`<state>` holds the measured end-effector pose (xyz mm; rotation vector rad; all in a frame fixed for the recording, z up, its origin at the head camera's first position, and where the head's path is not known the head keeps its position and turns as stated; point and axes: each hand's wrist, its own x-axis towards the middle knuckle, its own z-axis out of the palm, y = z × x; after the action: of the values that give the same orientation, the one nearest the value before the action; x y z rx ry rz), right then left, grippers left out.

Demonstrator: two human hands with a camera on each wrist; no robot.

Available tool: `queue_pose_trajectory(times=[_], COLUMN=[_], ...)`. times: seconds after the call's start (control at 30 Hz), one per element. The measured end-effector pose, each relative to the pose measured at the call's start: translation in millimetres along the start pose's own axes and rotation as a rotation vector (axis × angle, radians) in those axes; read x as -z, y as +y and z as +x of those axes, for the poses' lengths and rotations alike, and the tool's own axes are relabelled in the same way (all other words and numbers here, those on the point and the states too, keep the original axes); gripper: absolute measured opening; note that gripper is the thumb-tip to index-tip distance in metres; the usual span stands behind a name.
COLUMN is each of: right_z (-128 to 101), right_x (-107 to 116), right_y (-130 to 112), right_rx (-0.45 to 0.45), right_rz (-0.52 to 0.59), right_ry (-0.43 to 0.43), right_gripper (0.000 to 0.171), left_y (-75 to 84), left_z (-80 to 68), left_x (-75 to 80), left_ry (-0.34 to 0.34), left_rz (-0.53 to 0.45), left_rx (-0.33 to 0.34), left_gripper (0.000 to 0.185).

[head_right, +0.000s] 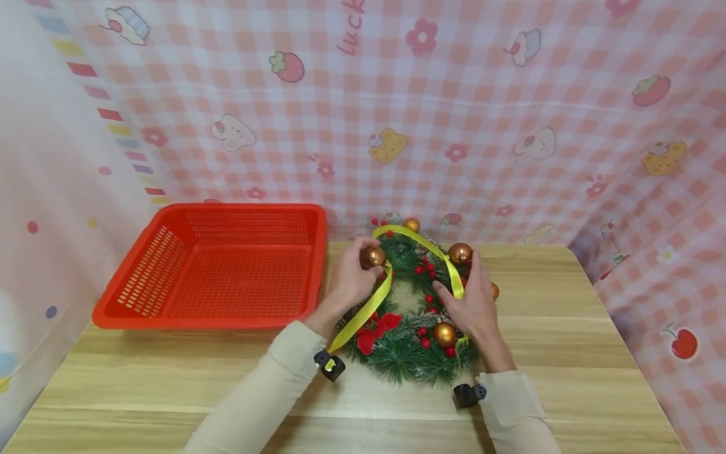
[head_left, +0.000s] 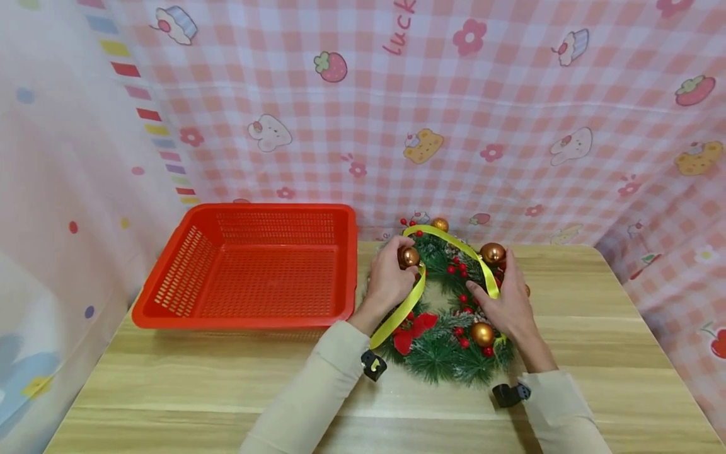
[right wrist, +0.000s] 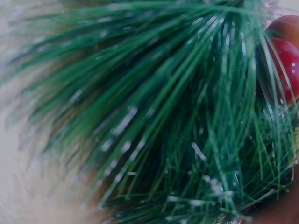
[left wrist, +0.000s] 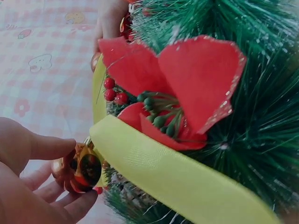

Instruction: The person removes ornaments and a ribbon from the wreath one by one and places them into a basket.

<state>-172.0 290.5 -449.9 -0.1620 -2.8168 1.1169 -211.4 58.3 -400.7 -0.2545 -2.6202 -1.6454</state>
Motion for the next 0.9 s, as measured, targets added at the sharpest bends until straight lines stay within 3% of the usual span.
queue_pose_trajectory(times=[0.4, 0.9], right_z=[2, 0], right_x=[-1, -2], right_y=[-1, 0], right_rx=[-0.004, -0.017], right_rz=[-0.001, 0.000], right_ry=[0.000, -0.007], right_gripper=[0.104, 0.105], left_y=[2.4, 1.9], left_z=[4.5, -5.4], left_x=[10.5, 37.7], left_ry=[-0.051, -0.127], left_rz=[-0.032, -0.009], left_rx=[0.041, 0.010], left_gripper=[0.043, 0.042])
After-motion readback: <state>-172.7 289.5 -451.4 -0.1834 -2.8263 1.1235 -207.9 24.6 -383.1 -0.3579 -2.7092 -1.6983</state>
